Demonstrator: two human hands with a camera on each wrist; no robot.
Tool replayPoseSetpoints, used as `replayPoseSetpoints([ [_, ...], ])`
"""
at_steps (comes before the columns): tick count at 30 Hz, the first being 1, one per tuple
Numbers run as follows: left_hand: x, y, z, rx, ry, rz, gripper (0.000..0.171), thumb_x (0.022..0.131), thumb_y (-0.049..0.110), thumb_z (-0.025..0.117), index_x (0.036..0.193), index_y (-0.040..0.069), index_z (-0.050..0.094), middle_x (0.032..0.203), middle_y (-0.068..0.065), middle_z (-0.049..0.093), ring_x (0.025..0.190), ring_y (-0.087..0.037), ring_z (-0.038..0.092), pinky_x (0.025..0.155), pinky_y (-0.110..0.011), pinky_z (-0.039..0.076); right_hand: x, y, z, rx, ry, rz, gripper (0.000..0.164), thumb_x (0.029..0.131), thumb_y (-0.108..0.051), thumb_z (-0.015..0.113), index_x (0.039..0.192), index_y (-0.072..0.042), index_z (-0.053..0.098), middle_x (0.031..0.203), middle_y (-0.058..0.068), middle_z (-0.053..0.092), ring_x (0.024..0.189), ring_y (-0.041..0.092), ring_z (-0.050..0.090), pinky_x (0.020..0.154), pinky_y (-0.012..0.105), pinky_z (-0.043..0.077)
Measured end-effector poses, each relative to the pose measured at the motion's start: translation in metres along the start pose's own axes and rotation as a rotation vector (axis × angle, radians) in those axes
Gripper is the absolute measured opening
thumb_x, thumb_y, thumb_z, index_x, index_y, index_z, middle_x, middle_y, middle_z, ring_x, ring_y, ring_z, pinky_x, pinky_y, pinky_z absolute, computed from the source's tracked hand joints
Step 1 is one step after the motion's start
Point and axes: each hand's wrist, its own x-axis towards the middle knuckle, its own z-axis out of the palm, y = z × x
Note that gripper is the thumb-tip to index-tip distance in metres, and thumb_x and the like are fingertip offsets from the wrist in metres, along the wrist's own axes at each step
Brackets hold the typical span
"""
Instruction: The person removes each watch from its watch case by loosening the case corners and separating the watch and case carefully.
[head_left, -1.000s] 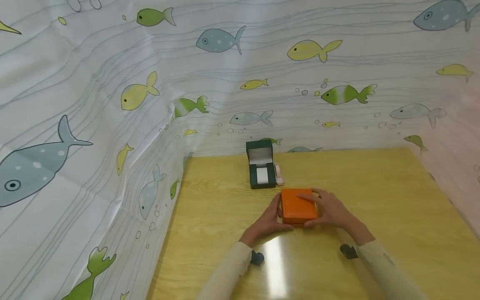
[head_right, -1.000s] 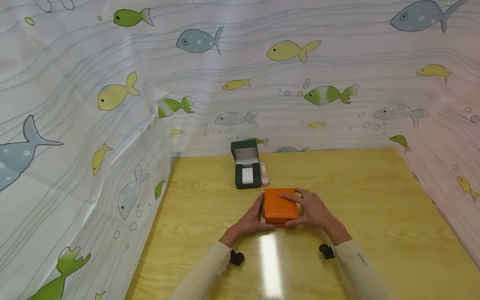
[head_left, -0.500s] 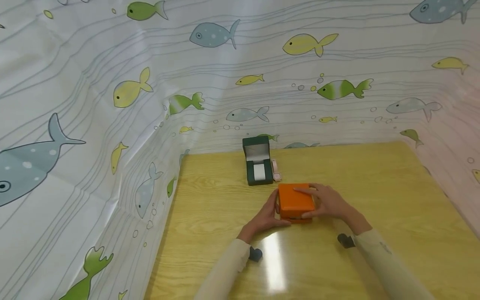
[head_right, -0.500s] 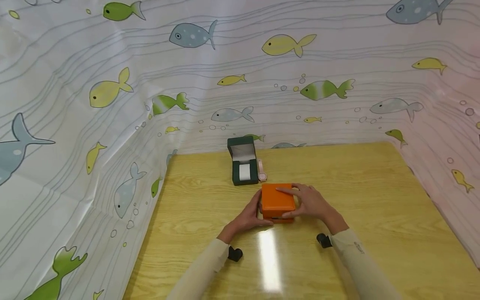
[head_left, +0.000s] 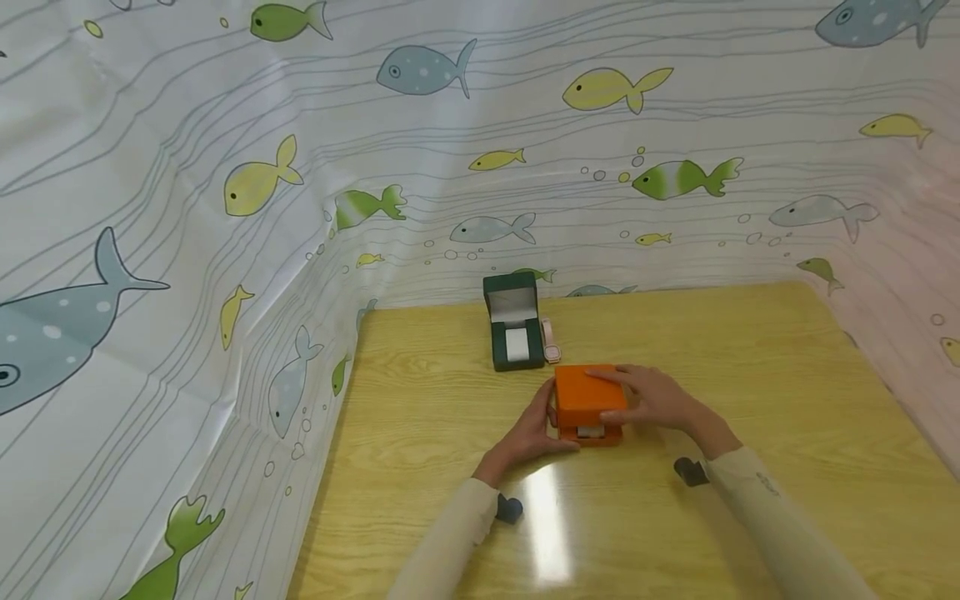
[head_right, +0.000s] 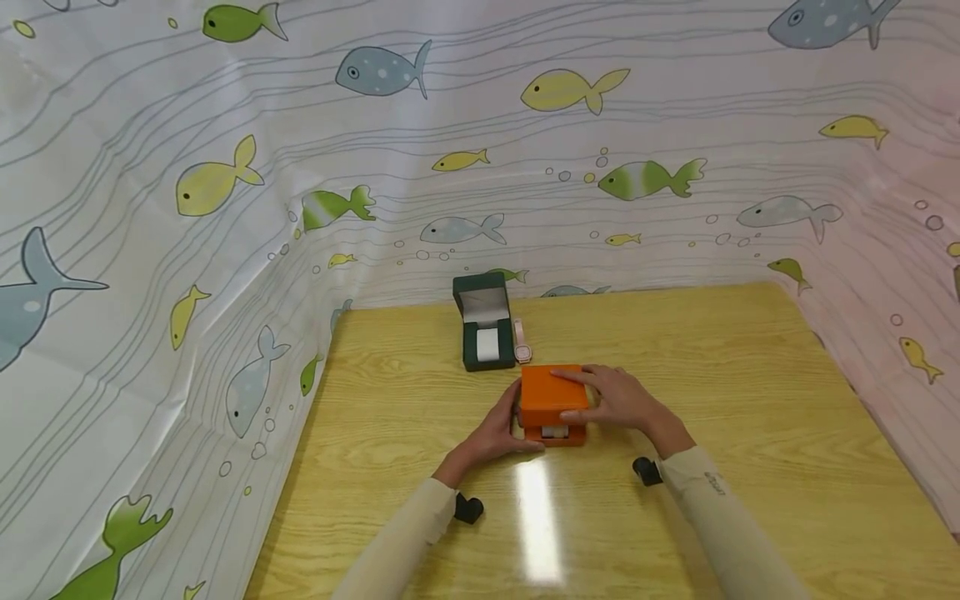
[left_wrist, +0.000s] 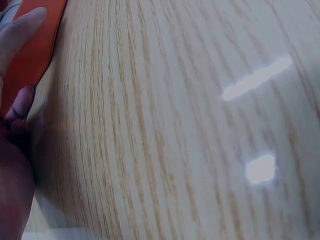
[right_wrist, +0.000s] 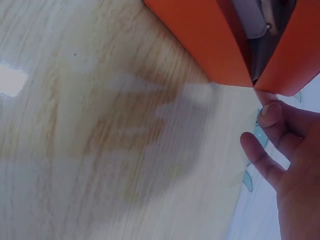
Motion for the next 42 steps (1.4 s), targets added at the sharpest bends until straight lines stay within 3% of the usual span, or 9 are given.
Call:
replayPoseSetpoints([
  [5, -0.001, -0.003, 0.001, -0.037, 0.004, -0.008, 0.12, 0.077, 0.031, 0.092, 0.163, 0.034, 0.009, 0.138, 0.001, 0.048, 0.091, -0.006, 0.049, 0.082, -0.018, 0.047, 0.001, -0.004, -0.002, 0.023, -0.011, 0.017, 0.071, 0.09, -0.058, 0.069, 0.153, -0.036, 0.047, 0.146, 0.02, 0.06, 0.125, 0.043, 0.062, 0.099, 0.065, 0.049],
  [11, -0.001, -0.004, 0.001, -0.028, 0.015, -0.01, 0.119, 0.077, 0.031, 0.092, 0.164, 0.031, 0.011, 0.131, -0.002, 0.05, 0.093, -0.008, 0.05, 0.083, -0.02, 0.048, 0.001, -0.003, -0.002, 0.101, -0.022, 0.036, 0.066, 0.095, -0.054, 0.065, 0.155, -0.036, 0.044, 0.147, 0.017, 0.059, 0.129, 0.041, 0.059, 0.102, 0.066, 0.047],
  [15, -0.002, -0.003, 0.0, -0.041, 0.011, -0.018, 0.119, 0.077, 0.03, 0.092, 0.164, 0.033, 0.011, 0.149, 0.001, 0.047, 0.117, -0.009, 0.053, 0.101, -0.025, 0.048, 0.005, -0.003, -0.003, 0.18, -0.031, 0.025, 0.061, 0.101, -0.05, 0.06, 0.156, -0.03, 0.044, 0.147, 0.014, 0.06, 0.132, 0.04, 0.057, 0.107, 0.066, 0.044],
  [18, -0.002, -0.003, 0.0, -0.032, 0.01, -0.01, 0.12, 0.077, 0.03, 0.092, 0.164, 0.031, 0.011, 0.142, -0.001, 0.051, 0.115, -0.01, 0.053, 0.098, -0.024, 0.048, 0.008, -0.004, -0.005, 0.225, -0.034, 0.032, 0.056, 0.104, -0.046, 0.055, 0.156, -0.028, 0.045, 0.148, 0.011, 0.061, 0.133, 0.037, 0.058, 0.108, 0.065, 0.044],
  [21, -0.002, -0.002, 0.0, 0.002, 0.017, 0.005, 0.12, 0.076, 0.031, 0.092, 0.165, 0.027, 0.011, 0.123, -0.003, 0.052, 0.094, -0.01, 0.051, 0.081, -0.02, 0.047, 0.008, -0.005, -0.007, 0.265, -0.056, 0.057, 0.053, 0.106, -0.045, 0.052, 0.156, -0.028, 0.044, 0.151, 0.012, 0.058, 0.135, 0.037, 0.056, 0.109, 0.066, 0.044],
  [26, -0.003, -0.002, 0.0, 0.011, 0.014, 0.015, 0.119, 0.076, 0.03, 0.092, 0.164, 0.026, 0.012, 0.125, -0.002, 0.053, 0.092, -0.008, 0.05, 0.08, -0.017, 0.045, 0.009, -0.009, -0.011, 0.329, -0.104, 0.097, 0.055, 0.108, -0.044, 0.046, 0.159, -0.023, 0.039, 0.156, 0.018, 0.051, 0.138, 0.041, 0.052, 0.112, 0.068, 0.039],
  [32, -0.004, -0.002, -0.002, 0.008, 0.02, 0.022, 0.12, 0.076, 0.027, 0.093, 0.165, 0.021, 0.012, 0.139, -0.004, 0.05, 0.094, -0.013, 0.051, 0.082, -0.019, 0.045, 0.013, -0.014, -0.012, 0.372, -0.137, 0.139, 0.056, 0.11, -0.047, 0.038, 0.16, -0.022, 0.035, 0.155, 0.018, 0.05, 0.136, 0.039, 0.052, 0.113, 0.067, 0.037],
  [36, -0.003, -0.003, -0.001, 0.013, 0.023, 0.02, 0.121, 0.075, 0.026, 0.093, 0.165, 0.02, 0.012, 0.139, -0.004, 0.049, 0.094, -0.012, 0.05, 0.085, -0.019, 0.045, 0.018, -0.016, -0.011, 0.368, -0.098, 0.173, 0.056, 0.11, -0.05, 0.033, 0.158, -0.021, 0.037, 0.154, 0.019, 0.052, 0.136, 0.041, 0.053, 0.112, 0.065, 0.04],
  [42, -0.001, -0.003, 0.002, -0.001, 0.025, 0.013, 0.122, 0.074, 0.027, 0.094, 0.165, 0.022, 0.012, 0.133, -0.004, 0.051, 0.092, -0.008, 0.049, 0.085, -0.019, 0.045, 0.021, -0.018, -0.006, 0.311, 0.044, 0.227, 0.062, 0.11, -0.054, 0.025, 0.151, -0.012, 0.046, 0.151, 0.022, 0.055, 0.135, 0.047, 0.054, 0.111, 0.065, 0.041],
])
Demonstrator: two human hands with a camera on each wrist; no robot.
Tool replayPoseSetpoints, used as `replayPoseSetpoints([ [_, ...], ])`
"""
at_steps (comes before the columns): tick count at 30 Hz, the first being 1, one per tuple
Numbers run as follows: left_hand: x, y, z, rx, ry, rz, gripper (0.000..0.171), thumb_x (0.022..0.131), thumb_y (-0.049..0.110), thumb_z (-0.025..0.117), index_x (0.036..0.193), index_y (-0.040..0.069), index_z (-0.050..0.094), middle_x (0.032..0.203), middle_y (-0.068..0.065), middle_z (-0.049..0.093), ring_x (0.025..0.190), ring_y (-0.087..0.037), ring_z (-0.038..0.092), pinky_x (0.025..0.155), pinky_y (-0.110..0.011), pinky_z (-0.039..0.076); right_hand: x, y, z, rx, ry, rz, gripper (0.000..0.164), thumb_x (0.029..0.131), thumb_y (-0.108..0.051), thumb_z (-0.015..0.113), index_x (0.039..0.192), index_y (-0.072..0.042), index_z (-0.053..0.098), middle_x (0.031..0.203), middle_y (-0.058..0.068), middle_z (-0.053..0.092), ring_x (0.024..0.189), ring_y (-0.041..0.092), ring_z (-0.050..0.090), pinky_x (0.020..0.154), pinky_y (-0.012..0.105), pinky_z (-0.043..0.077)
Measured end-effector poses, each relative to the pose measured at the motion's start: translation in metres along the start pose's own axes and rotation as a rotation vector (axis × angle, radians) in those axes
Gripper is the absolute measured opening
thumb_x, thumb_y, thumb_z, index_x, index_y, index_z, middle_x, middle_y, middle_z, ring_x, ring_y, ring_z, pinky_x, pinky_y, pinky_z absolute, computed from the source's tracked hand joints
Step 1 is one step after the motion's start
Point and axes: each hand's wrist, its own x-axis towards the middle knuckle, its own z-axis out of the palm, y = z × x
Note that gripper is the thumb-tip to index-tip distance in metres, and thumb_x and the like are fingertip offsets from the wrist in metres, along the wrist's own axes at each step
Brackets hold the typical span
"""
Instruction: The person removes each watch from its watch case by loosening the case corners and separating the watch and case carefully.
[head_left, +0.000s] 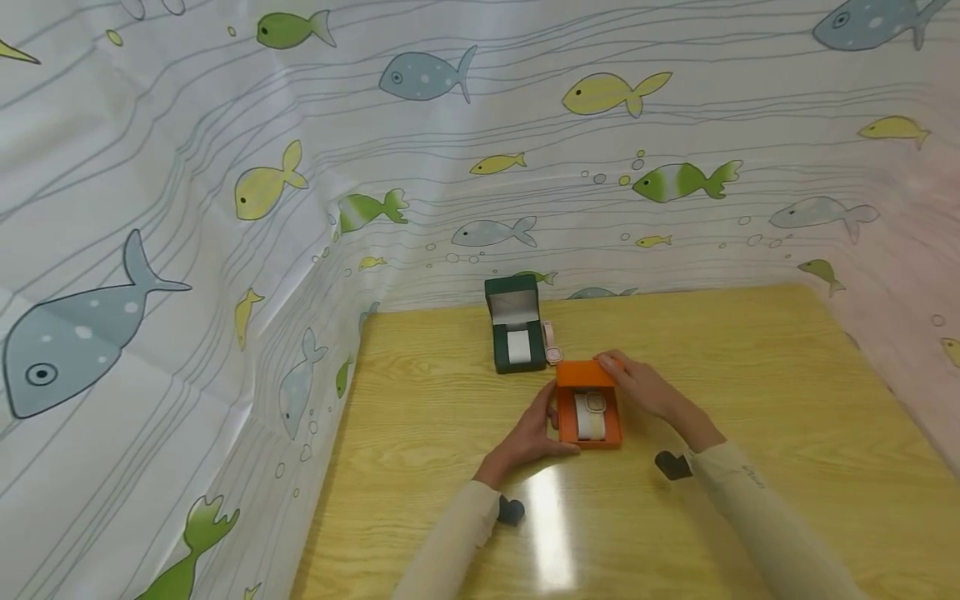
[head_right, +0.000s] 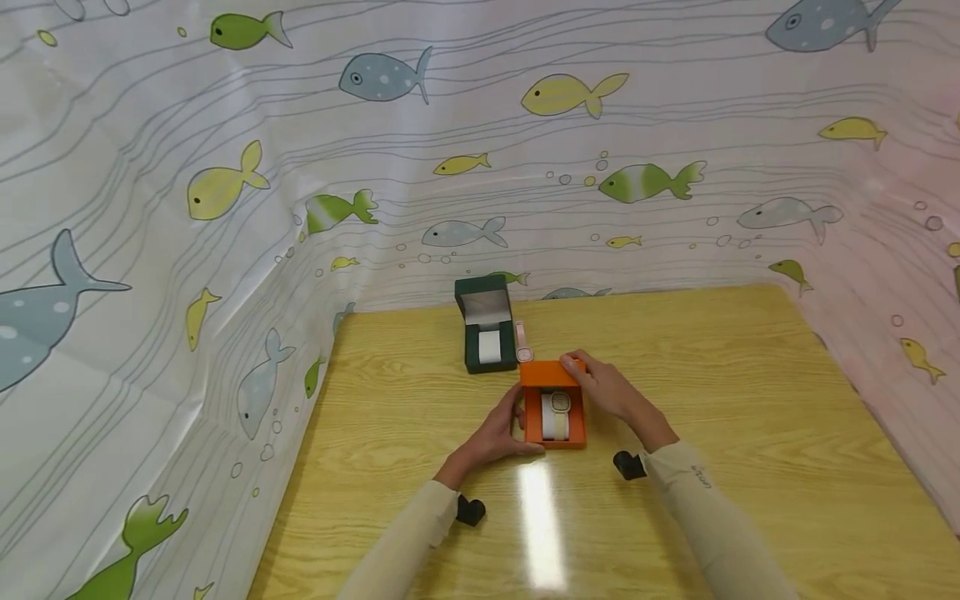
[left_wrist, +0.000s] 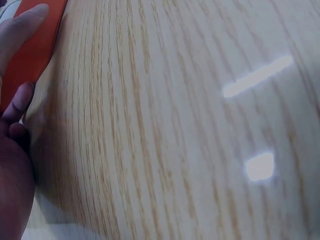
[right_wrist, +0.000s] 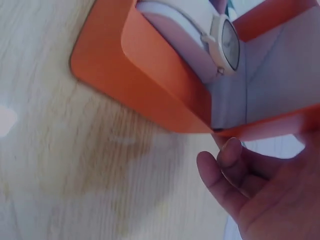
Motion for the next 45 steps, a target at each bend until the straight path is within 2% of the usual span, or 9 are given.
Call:
replayPoseSetpoints([
  [5, 0.002, -0.002, 0.001, 0.02, 0.003, 0.006, 0.123, 0.074, 0.029, 0.094, 0.165, 0.025, 0.012, 0.132, -0.001, 0.052, 0.092, -0.007, 0.05, 0.083, -0.018, 0.046, -0.003, -0.002, 0.004, 0.052, 0.07, 0.033, 0.062, 0.11, -0.054, 0.026, 0.151, -0.011, 0.047, 0.137, 0.027, 0.062, 0.102, 0.038, 0.07, 0.089, 0.05, 0.056],
  [11, 0.002, -0.003, 0.001, 0.019, 0.002, 0.005, 0.122, 0.074, 0.029, 0.094, 0.165, 0.025, 0.012, 0.125, -0.001, 0.053, 0.093, -0.007, 0.05, 0.083, -0.018, 0.046, -0.006, -0.004, 0.009, 0.077, 0.159, 0.049, 0.06, 0.112, -0.049, 0.025, 0.149, -0.009, 0.049, 0.104, 0.027, 0.069, 0.079, 0.034, 0.066, 0.069, 0.034, 0.049],
  [19, 0.0, -0.006, 0.002, 0.005, -0.004, -0.024, 0.124, 0.074, 0.029, 0.094, 0.165, 0.029, 0.009, 0.114, 0.001, 0.054, 0.09, -0.003, 0.049, 0.084, -0.018, 0.046, -0.005, 0.0, 0.015, 0.168, 0.193, 0.134, 0.08, 0.109, -0.056, 0.009, 0.139, 0.001, 0.056, 0.113, 0.03, 0.068, 0.087, 0.034, 0.071, 0.072, 0.039, 0.058],
  [24, 0.002, -0.007, 0.004, 0.008, -0.006, -0.035, 0.126, 0.073, 0.03, 0.094, 0.165, 0.027, 0.008, 0.107, 0.0, 0.056, 0.089, -0.003, 0.05, 0.086, -0.018, 0.046, -0.008, 0.005, 0.019, 0.217, 0.237, 0.108, 0.072, 0.111, -0.05, 0.013, 0.139, 0.004, 0.052, 0.113, 0.032, 0.064, 0.089, 0.037, 0.071, 0.074, 0.045, 0.061],
  [29, 0.002, -0.005, 0.003, -0.001, -0.005, -0.038, 0.126, 0.073, 0.029, 0.094, 0.166, 0.025, 0.009, 0.104, -0.001, 0.057, 0.089, -0.004, 0.051, 0.086, -0.018, 0.045, -0.019, 0.012, 0.025, 0.102, 0.333, 0.085, 0.049, 0.112, -0.033, 0.033, 0.14, 0.005, 0.047, 0.115, 0.031, 0.069, 0.089, 0.037, 0.071, 0.071, 0.035, 0.055],
  [33, 0.002, -0.006, 0.003, -0.006, -0.006, -0.033, 0.126, 0.073, 0.029, 0.095, 0.165, 0.026, 0.009, 0.105, -0.002, 0.057, 0.089, -0.005, 0.051, 0.083, -0.018, 0.046, -0.029, 0.011, 0.036, -0.037, 0.383, 0.133, 0.03, 0.106, -0.026, 0.048, 0.113, 0.001, 0.06, 0.092, 0.016, 0.069, 0.077, 0.023, 0.062, 0.065, 0.031, 0.045],
  [36, 0.001, -0.006, 0.003, -0.006, -0.007, -0.034, 0.126, 0.073, 0.029, 0.094, 0.165, 0.025, 0.009, 0.106, -0.001, 0.056, 0.089, -0.005, 0.051, 0.083, -0.018, 0.046, -0.031, 0.006, 0.046, -0.113, 0.374, 0.165, 0.025, 0.102, -0.028, 0.053, 0.105, -0.005, 0.062, 0.076, 0.007, 0.063, 0.063, 0.016, 0.053, 0.055, 0.029, 0.04],
  [40, 0.0, -0.006, 0.003, -0.002, -0.001, -0.028, 0.125, 0.074, 0.03, 0.094, 0.166, 0.024, 0.01, 0.111, -0.001, 0.055, 0.09, -0.006, 0.051, 0.086, -0.019, 0.046, -0.029, -0.003, 0.057, -0.197, 0.316, 0.176, 0.038, 0.101, -0.04, 0.053, 0.112, -0.003, 0.057, 0.069, 0.007, 0.06, 0.055, 0.018, 0.051, 0.046, 0.031, 0.037],
  [45, 0.0, -0.004, 0.002, 0.006, -0.007, -0.019, 0.123, 0.076, 0.031, 0.092, 0.166, 0.023, 0.008, 0.113, -0.003, 0.054, 0.091, -0.007, 0.051, 0.086, -0.019, 0.045, -0.023, -0.015, 0.066, -0.326, 0.25, 0.192, 0.067, 0.097, -0.062, 0.054, 0.128, -0.003, 0.047, 0.08, 0.011, 0.066, 0.058, 0.021, 0.056, 0.046, 0.034, 0.038],
])
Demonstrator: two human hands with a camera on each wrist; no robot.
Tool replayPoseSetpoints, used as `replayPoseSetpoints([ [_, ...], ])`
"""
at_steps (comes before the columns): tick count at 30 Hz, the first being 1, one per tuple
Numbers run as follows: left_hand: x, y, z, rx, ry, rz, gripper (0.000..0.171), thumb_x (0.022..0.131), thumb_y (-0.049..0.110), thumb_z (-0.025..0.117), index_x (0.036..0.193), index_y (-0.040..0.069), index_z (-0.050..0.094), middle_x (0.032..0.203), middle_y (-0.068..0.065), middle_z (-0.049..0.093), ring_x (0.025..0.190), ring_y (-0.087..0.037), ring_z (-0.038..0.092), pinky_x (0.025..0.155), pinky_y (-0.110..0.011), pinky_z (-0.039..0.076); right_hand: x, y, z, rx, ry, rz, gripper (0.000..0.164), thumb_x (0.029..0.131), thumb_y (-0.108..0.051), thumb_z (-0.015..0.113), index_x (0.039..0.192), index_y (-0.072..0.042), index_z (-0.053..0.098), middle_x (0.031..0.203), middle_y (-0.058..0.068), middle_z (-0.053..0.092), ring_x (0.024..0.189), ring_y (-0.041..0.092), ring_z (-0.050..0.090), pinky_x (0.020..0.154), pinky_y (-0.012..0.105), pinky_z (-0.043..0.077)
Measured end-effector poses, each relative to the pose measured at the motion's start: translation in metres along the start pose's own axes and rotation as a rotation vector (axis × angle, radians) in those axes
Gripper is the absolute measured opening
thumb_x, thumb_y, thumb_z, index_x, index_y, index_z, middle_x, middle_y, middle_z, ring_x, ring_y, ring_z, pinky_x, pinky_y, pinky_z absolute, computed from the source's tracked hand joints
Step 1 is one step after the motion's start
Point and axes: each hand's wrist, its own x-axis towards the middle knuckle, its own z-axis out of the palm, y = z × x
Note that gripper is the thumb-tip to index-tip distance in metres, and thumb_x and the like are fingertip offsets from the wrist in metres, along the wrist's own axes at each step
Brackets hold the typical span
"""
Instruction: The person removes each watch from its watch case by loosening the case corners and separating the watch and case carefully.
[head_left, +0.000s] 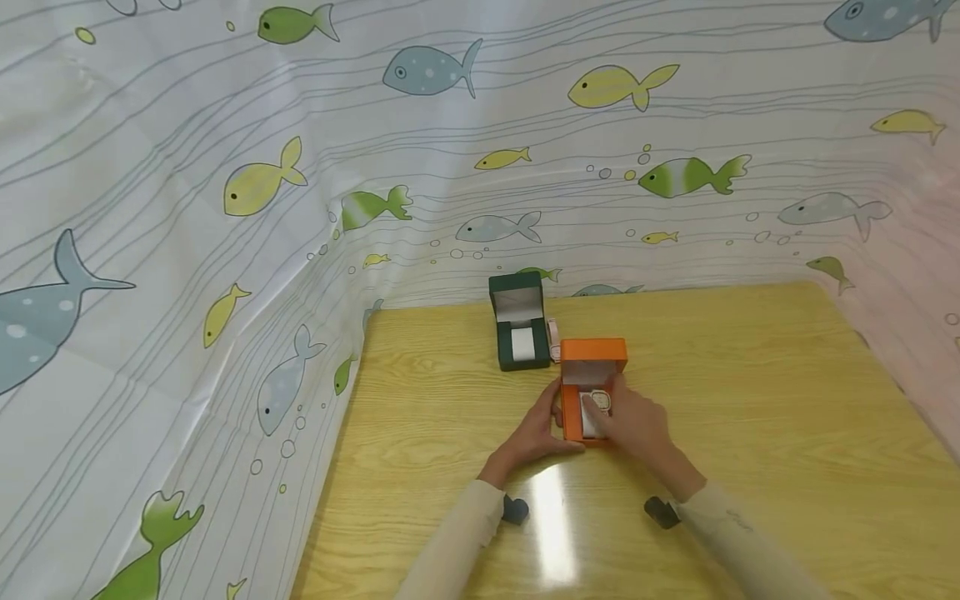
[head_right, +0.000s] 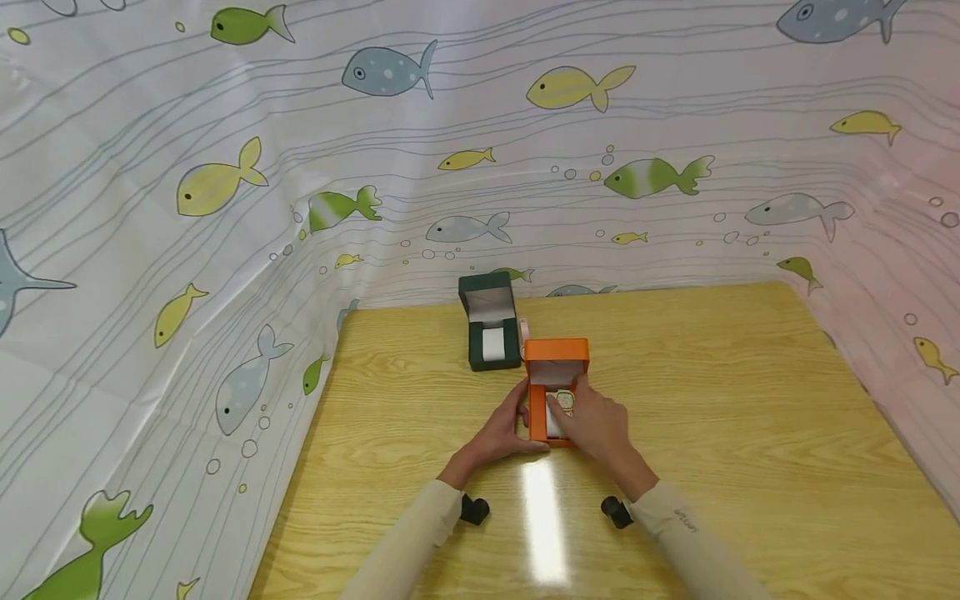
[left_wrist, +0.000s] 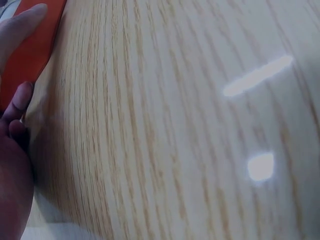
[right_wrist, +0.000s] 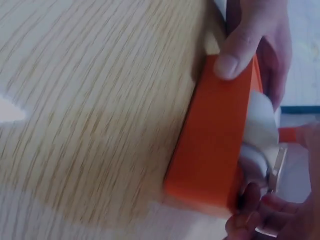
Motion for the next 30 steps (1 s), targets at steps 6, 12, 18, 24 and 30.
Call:
replayPoseSetpoints([
  [6, 0.0, 0.001, 0.0, -0.004, -0.008, 0.005, 0.121, 0.077, 0.03, 0.091, 0.166, 0.021, 0.009, 0.111, -0.002, 0.053, 0.092, -0.009, 0.051, 0.083, -0.018, 0.044, -0.003, -0.011, 0.007, -0.068, 0.006, -0.025, 0.075, 0.089, -0.066, 0.064, 0.126, -0.004, 0.045, 0.073, 0.008, 0.062, 0.053, 0.02, 0.052, 0.045, 0.034, 0.037],
  [12, 0.001, 0.001, 0.001, 0.02, -0.003, 0.007, 0.121, 0.077, 0.032, 0.091, 0.165, 0.025, 0.008, 0.114, -0.001, 0.052, 0.093, -0.01, 0.051, 0.085, -0.018, 0.043, -0.006, -0.012, 0.012, -0.095, 0.064, -0.048, 0.073, 0.087, -0.056, 0.07, 0.128, -0.002, 0.045, 0.08, 0.011, 0.062, 0.054, 0.021, 0.054, 0.045, 0.036, 0.039],
  [18, 0.002, -0.001, 0.003, 0.048, 0.012, 0.003, 0.123, 0.077, 0.035, 0.091, 0.165, 0.028, 0.006, 0.122, 0.001, 0.049, 0.095, -0.006, 0.049, 0.086, -0.017, 0.043, -0.008, -0.01, 0.015, -0.069, 0.134, -0.069, 0.067, 0.087, -0.053, 0.07, 0.127, -0.004, 0.049, 0.083, 0.011, 0.065, 0.057, 0.019, 0.053, 0.045, 0.033, 0.036],
  [24, 0.001, 0.0, 0.004, 0.037, 0.021, 0.002, 0.121, 0.078, 0.035, 0.09, 0.165, 0.027, 0.007, 0.123, 0.001, 0.049, 0.096, -0.006, 0.05, 0.085, -0.017, 0.044, -0.009, -0.011, 0.016, -0.005, 0.21, -0.109, 0.061, 0.085, -0.046, 0.072, 0.126, -0.007, 0.048, 0.088, 0.01, 0.063, 0.059, 0.018, 0.053, 0.047, 0.03, 0.035],
  [30, -0.003, 0.004, 0.004, 0.048, 0.039, -0.002, 0.119, 0.079, 0.034, 0.089, 0.165, 0.02, 0.008, 0.135, -0.003, 0.047, 0.098, -0.01, 0.051, 0.088, -0.018, 0.043, -0.011, -0.012, 0.016, 0.068, 0.27, -0.161, 0.06, 0.085, -0.04, 0.075, 0.127, -0.006, 0.049, 0.09, 0.009, 0.061, 0.063, 0.017, 0.053, 0.05, 0.028, 0.037],
])
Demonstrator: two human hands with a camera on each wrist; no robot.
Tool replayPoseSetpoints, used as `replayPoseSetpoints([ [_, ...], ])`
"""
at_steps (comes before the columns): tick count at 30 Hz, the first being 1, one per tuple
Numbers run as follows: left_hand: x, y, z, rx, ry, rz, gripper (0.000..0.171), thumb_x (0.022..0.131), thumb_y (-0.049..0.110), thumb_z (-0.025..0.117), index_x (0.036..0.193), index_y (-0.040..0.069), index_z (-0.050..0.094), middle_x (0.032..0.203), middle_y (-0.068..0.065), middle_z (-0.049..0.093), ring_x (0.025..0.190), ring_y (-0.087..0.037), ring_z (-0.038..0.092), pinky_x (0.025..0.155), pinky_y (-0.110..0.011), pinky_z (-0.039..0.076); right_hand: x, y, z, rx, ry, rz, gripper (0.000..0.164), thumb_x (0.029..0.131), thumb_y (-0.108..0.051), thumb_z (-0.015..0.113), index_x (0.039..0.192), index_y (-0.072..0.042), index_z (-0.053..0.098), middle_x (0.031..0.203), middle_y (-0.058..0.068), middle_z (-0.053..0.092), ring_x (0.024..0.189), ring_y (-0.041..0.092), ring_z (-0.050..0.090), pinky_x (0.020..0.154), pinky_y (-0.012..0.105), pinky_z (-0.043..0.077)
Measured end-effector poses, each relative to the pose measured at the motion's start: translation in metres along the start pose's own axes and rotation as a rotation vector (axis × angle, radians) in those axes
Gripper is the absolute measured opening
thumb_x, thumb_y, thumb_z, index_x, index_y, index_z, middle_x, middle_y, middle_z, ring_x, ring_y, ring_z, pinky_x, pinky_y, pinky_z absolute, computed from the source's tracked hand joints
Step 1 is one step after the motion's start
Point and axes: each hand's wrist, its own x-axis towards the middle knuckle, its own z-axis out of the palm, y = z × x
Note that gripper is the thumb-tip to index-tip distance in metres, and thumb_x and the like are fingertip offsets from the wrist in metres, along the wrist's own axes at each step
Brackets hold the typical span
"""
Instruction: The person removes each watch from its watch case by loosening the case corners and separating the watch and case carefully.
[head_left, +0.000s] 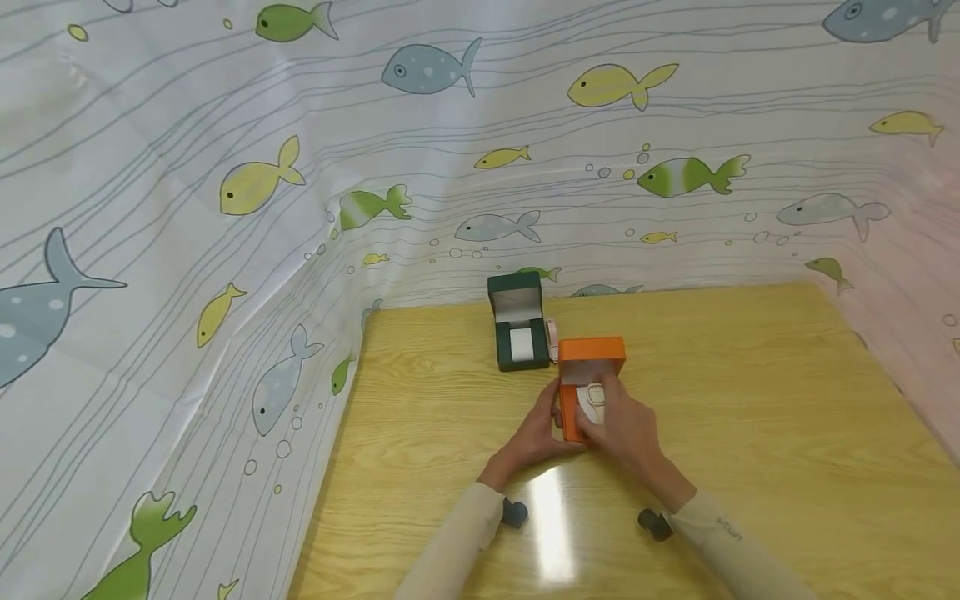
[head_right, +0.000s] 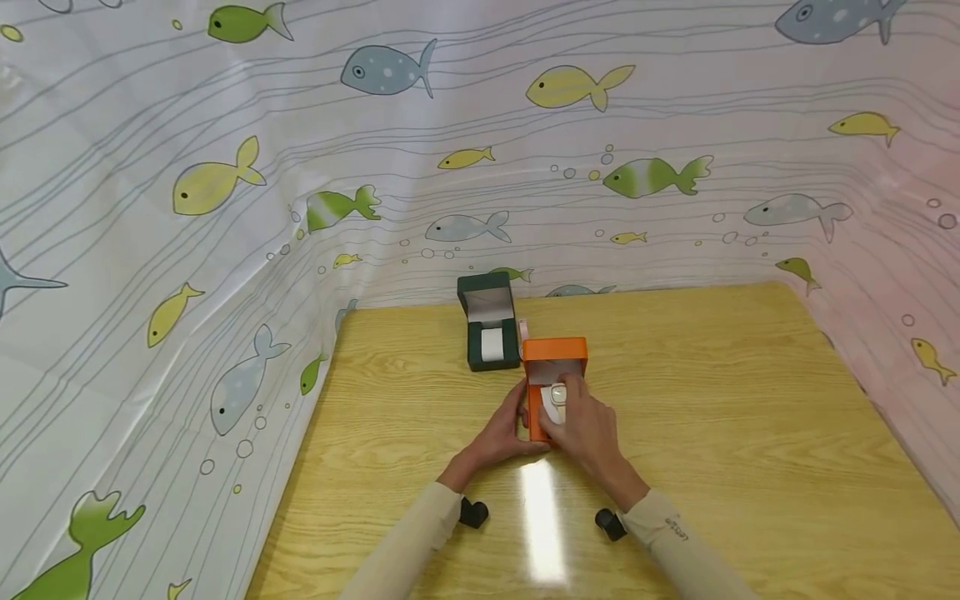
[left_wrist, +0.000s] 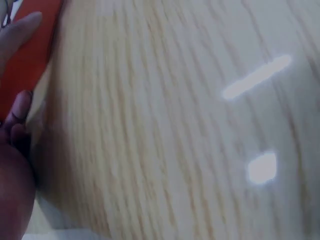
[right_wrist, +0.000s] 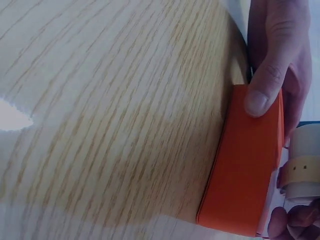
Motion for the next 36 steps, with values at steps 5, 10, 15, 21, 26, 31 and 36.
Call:
replayPoseSetpoints([
  [5, -0.005, 0.007, -0.001, -0.029, -0.01, -0.031, 0.115, 0.083, 0.037, 0.086, 0.165, 0.019, 0.008, 0.154, -0.005, 0.033, 0.102, -0.016, 0.051, 0.088, -0.02, 0.044, -0.002, 0.002, 0.001, 0.009, 0.032, -0.022, 0.062, 0.086, -0.041, 0.076, 0.13, -0.005, 0.049, 0.094, 0.01, 0.062, 0.066, 0.017, 0.053, 0.053, 0.026, 0.039],
  [10, -0.008, 0.011, -0.004, -0.052, 0.01, -0.028, 0.084, 0.101, 0.041, 0.063, 0.164, 0.011, 0.015, 0.164, -0.01, 0.02, 0.114, -0.022, 0.05, 0.088, -0.022, 0.045, -0.003, 0.005, 0.002, 0.021, 0.063, -0.044, 0.064, 0.085, -0.038, 0.078, 0.13, -0.003, 0.05, 0.098, 0.013, 0.063, 0.067, 0.018, 0.055, 0.054, 0.027, 0.042],
  [15, -0.008, 0.013, -0.001, -0.055, 0.208, 0.06, 0.045, 0.11, 0.024, 0.047, 0.148, -0.001, 0.042, 0.15, -0.02, 0.035, 0.121, -0.034, 0.051, 0.102, -0.033, 0.045, -0.001, 0.002, 0.001, 0.061, 0.074, -0.085, 0.061, 0.083, -0.033, 0.079, 0.128, -0.002, 0.051, 0.093, 0.011, 0.062, 0.065, 0.019, 0.054, 0.054, 0.029, 0.043],
  [21, -0.005, 0.026, 0.0, -0.035, 0.288, 0.045, 0.035, 0.109, 0.028, 0.048, 0.139, 0.011, 0.057, 0.121, -0.01, 0.064, 0.108, -0.022, 0.057, 0.094, -0.03, 0.046, -0.001, 0.0, 0.0, 0.09, 0.097, -0.15, 0.066, 0.08, -0.034, 0.083, 0.129, -0.001, 0.053, 0.099, 0.012, 0.064, 0.072, 0.02, 0.06, 0.059, 0.032, 0.05],
  [26, -0.004, 0.036, -0.001, -0.072, 0.222, 0.033, 0.039, 0.109, 0.034, 0.047, 0.145, 0.021, 0.053, 0.113, -0.006, 0.068, 0.103, -0.014, 0.06, 0.09, -0.024, 0.048, -0.001, 0.001, -0.003, 0.121, 0.071, -0.209, 0.066, 0.081, -0.033, 0.082, 0.132, -0.004, 0.051, 0.106, 0.011, 0.064, 0.078, 0.02, 0.062, 0.064, 0.032, 0.055],
  [31, -0.004, 0.042, -0.001, -0.157, 0.21, 0.044, 0.037, 0.107, 0.032, 0.053, 0.143, 0.022, 0.048, 0.107, -0.008, 0.067, 0.09, -0.011, 0.06, 0.077, -0.019, 0.051, -0.001, 0.008, -0.006, 0.153, 0.028, -0.281, 0.063, 0.083, -0.029, 0.079, 0.135, -0.009, 0.05, 0.115, 0.007, 0.062, 0.081, 0.015, 0.062, 0.066, 0.028, 0.055],
  [36, -0.004, 0.046, 0.0, -0.254, 0.216, 0.028, 0.032, 0.106, 0.026, 0.057, 0.135, 0.016, 0.047, 0.099, -0.013, 0.064, 0.079, -0.009, 0.058, 0.065, -0.017, 0.05, -0.002, 0.012, -0.01, 0.144, 0.02, -0.332, 0.059, 0.086, -0.031, 0.076, 0.137, -0.011, 0.053, 0.119, 0.003, 0.063, 0.082, 0.012, 0.062, 0.065, 0.025, 0.054],
])
